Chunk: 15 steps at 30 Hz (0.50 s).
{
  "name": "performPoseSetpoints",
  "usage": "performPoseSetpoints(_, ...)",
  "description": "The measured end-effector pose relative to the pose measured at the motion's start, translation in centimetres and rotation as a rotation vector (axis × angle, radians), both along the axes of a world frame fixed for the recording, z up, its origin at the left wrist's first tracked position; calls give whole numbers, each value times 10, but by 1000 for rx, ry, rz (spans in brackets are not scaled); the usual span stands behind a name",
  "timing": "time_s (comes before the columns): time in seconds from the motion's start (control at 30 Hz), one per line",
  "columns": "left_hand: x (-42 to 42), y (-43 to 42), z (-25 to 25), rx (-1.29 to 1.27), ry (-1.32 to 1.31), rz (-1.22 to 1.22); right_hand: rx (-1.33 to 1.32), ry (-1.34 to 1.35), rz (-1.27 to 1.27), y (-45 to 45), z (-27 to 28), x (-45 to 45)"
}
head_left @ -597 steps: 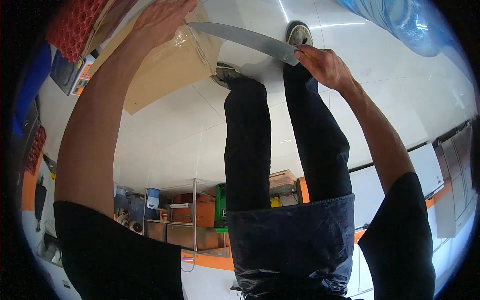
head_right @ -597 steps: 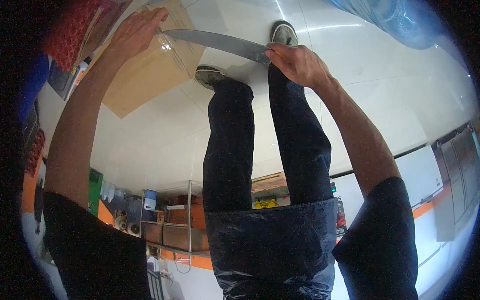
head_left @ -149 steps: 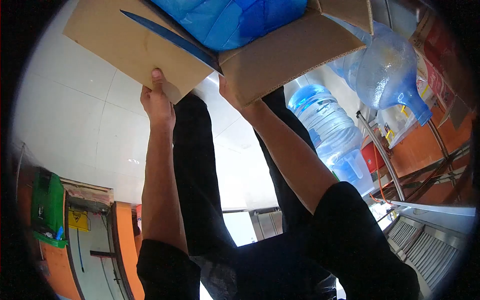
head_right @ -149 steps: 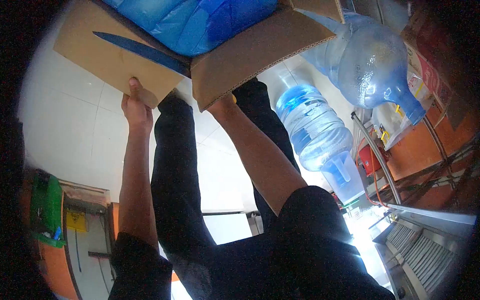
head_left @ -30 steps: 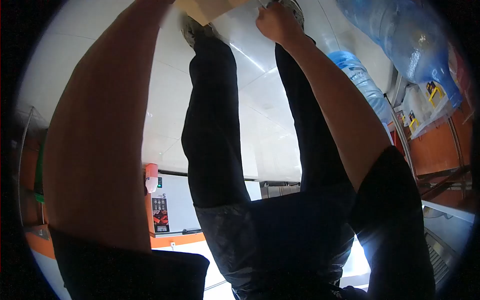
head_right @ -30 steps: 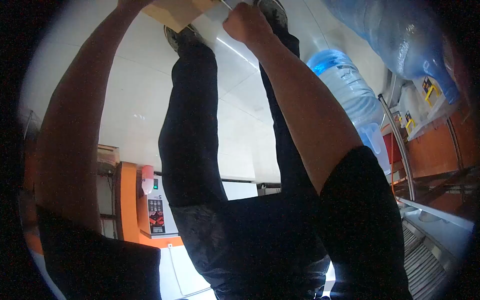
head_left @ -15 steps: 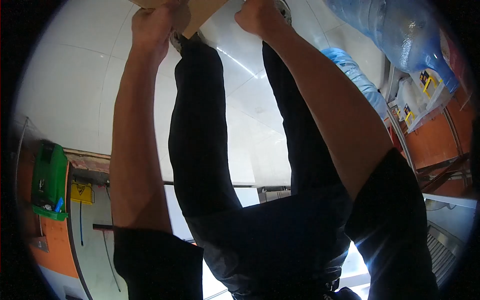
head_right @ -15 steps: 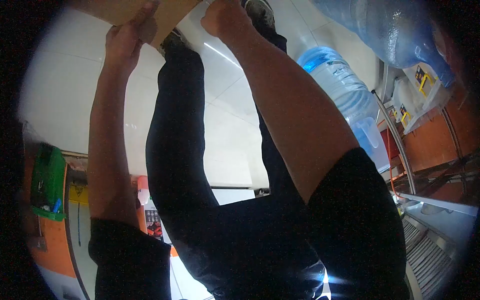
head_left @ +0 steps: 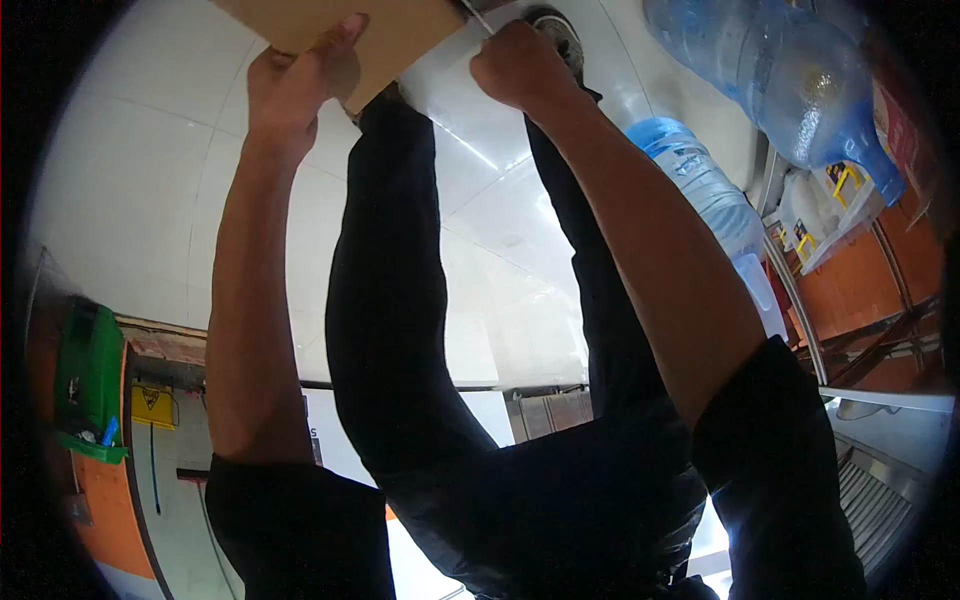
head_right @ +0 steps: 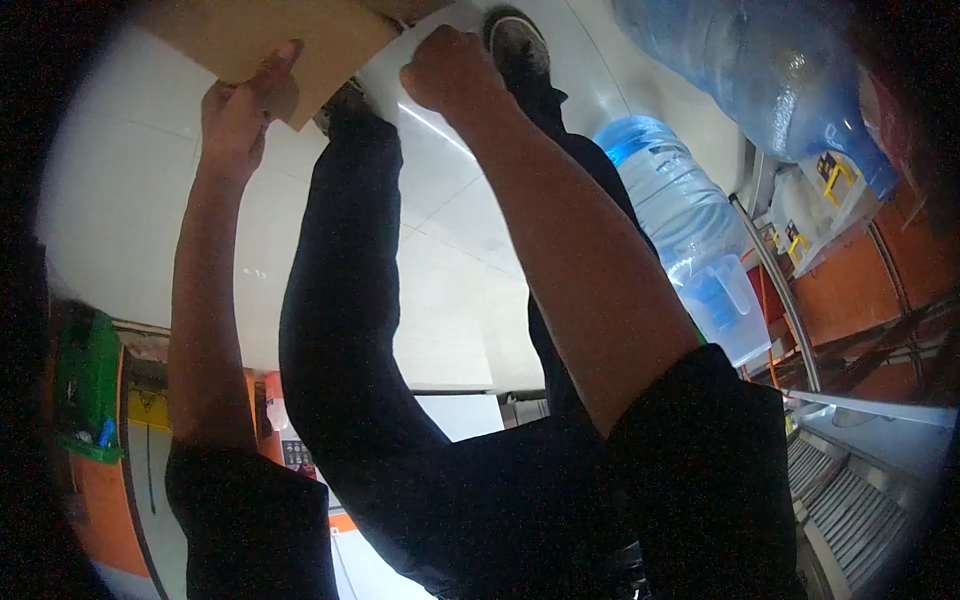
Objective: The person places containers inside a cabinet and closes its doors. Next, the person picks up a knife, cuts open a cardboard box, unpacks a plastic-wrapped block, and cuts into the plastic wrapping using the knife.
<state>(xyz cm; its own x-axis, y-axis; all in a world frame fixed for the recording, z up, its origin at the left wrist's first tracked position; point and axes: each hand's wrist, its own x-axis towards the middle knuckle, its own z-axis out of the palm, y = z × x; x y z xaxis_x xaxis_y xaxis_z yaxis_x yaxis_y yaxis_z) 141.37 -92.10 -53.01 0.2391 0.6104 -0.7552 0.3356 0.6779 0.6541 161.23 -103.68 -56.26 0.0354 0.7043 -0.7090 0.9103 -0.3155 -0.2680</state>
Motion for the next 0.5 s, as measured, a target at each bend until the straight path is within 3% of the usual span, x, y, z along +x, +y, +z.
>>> performPoseSetpoints(0.03,-3,-2,-3,-9,47,13,17,27,75,-1,-2,-4)
performPoseSetpoints(0.13,-9,-1,-5,-31,37,19,33,-83,-343,-1,23,-14)
performPoseSetpoints(0.2,-10,-4,-8,-29,32,10,39,-98,-151,1,53,-18)
performPoseSetpoints(0.27,-10,-6,-14,-2,72,2,20,-98,-129,-3,54,-14)
performPoseSetpoints(0.33,-6,-4,-9,-42,23,39,-20,-76,-274,-6,40,-16)
performPoseSetpoints(0.5,-5,-2,-4,-55,18,26,2,-48,-288,0,32,-15)
